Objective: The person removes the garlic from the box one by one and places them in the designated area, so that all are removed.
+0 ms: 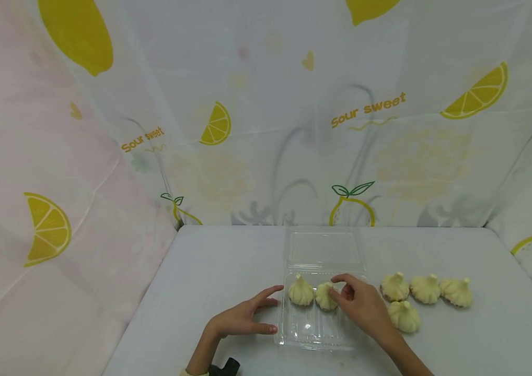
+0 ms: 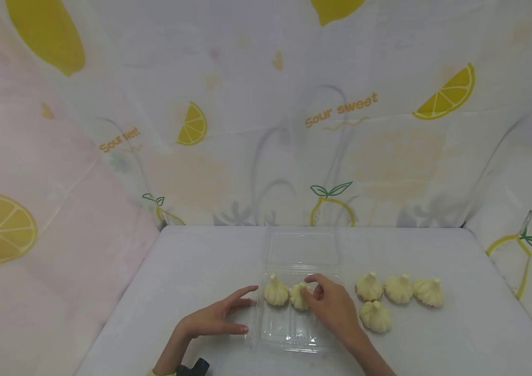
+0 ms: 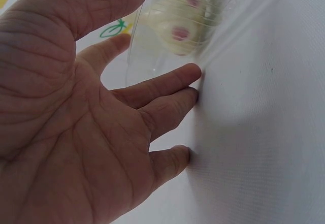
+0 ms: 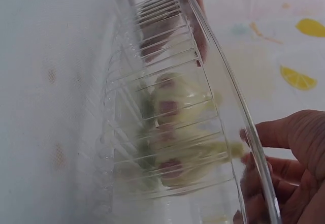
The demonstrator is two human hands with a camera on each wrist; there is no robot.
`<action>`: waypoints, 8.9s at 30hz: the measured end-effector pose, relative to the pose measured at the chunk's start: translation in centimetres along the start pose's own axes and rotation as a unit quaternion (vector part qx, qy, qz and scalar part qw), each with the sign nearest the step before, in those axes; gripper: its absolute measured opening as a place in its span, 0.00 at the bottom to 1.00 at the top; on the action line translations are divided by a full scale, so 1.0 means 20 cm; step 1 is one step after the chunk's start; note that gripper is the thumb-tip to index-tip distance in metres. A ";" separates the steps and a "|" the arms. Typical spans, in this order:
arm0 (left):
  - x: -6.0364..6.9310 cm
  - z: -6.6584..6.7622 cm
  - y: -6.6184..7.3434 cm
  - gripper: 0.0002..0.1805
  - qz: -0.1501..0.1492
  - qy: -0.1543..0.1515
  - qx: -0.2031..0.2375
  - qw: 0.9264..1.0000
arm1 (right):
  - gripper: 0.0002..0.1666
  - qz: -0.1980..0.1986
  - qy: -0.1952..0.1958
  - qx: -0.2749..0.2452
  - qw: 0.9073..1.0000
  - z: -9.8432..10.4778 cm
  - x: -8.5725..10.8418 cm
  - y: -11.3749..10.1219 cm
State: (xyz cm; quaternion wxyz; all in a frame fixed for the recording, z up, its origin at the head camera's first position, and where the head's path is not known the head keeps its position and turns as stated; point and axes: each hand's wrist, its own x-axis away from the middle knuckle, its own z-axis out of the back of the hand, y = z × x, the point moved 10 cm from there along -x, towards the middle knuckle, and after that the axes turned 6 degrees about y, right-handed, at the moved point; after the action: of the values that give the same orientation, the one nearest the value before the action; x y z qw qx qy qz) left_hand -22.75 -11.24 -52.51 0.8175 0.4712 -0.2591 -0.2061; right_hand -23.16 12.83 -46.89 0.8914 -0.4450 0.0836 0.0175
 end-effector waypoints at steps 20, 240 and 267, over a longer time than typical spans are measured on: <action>0.00 0.00 0.00 0.47 0.002 -0.006 0.009 1.000 | 0.11 0.000 0.002 0.028 1.000 -0.04 0.01 -0.03; 0.00 0.01 0.00 0.46 0.019 -0.004 0.006 1.000 | 0.34 -0.150 -0.094 0.161 0.971 0.79 0.15 0.62; 0.01 0.00 0.01 0.46 0.008 -0.007 0.018 1.000 | 0.26 -0.070 -0.037 0.125 0.989 0.74 0.11 0.35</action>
State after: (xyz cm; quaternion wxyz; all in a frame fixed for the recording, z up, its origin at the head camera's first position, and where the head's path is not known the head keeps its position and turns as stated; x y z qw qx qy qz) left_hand -22.52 -11.27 -52.31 0.8086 0.4824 -0.2723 -0.1979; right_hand -19.73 28.74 -43.96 0.9415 -0.3341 0.0206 -0.0393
